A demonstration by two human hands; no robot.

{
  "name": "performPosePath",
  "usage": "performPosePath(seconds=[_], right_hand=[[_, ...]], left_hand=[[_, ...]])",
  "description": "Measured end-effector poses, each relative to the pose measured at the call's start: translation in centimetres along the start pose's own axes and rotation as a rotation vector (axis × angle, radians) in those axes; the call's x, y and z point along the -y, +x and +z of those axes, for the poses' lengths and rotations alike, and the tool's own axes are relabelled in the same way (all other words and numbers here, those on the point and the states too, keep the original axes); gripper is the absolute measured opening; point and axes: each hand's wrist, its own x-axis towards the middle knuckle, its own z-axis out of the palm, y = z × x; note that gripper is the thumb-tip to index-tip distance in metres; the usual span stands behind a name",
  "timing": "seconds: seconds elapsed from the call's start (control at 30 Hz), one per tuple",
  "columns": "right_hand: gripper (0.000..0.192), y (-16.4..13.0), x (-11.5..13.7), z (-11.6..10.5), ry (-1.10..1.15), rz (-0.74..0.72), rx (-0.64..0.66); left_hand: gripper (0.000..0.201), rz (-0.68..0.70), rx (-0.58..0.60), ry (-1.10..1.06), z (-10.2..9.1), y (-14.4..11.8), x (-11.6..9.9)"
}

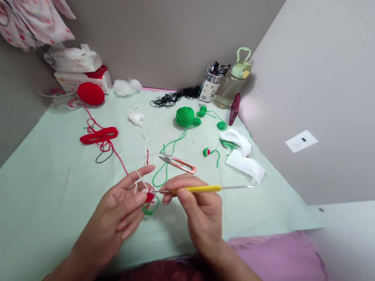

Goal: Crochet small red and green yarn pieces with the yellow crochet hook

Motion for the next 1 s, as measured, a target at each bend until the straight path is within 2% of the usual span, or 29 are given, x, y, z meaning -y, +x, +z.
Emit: performPosePath(seconds=[0.1,0.2,0.37,0.5,0.7,0.77,0.9,0.93,1.0], right_hand=[[0.018,0.2,-0.3,0.4,0.041,0.032,0.042],[0.019,0.1,-0.4,0.6,-0.017,0.012,0.036],[0.021,0.1,0.1,0.5,-0.155,-0.088,0.053],[0.022,0.1,-0.2,0.3,-0.128,-0.066,0.073],[0.021,0.1,-0.5,0.4,-0.084,-0.048,0.078],[0.026,-0.3,-0.5,0.5,-0.214,-0.118,0.089],[0.045,-1.3,-0.6,0.5,-0.614,-0.419,0.123],[0.045,-1.4,-0.6,0.5,-0.619,-0.441,0.106],[0.038,-1.3,-0.5,0.4,-0.487,-0.359,0.044]], left_hand=[[0.036,0.036,0.036,0.071,0.0,-0.1,0.4],[0.036,0.075,0.009,0.096,0.0,-0.2,0.5],[0.058,0.063,-0.002,0.099,0.0,0.0,0.5],[0.072,0.056,0.019,0.088,0.0,0.0,0.6],[0.06,0.066,0.009,0.075,0.1,0.3,0.7],[0.067,0.082,-0.002,0.08,0.2,0.3,0.9],[0.072,0.081,-0.026,0.035,0.3,0.2,1.1],[0.069,0.042,-0.017,-0.004,0.3,0.2,1.0],[0.059,-0.049,0.005,-0.094,0.2,0.2,0.6]])
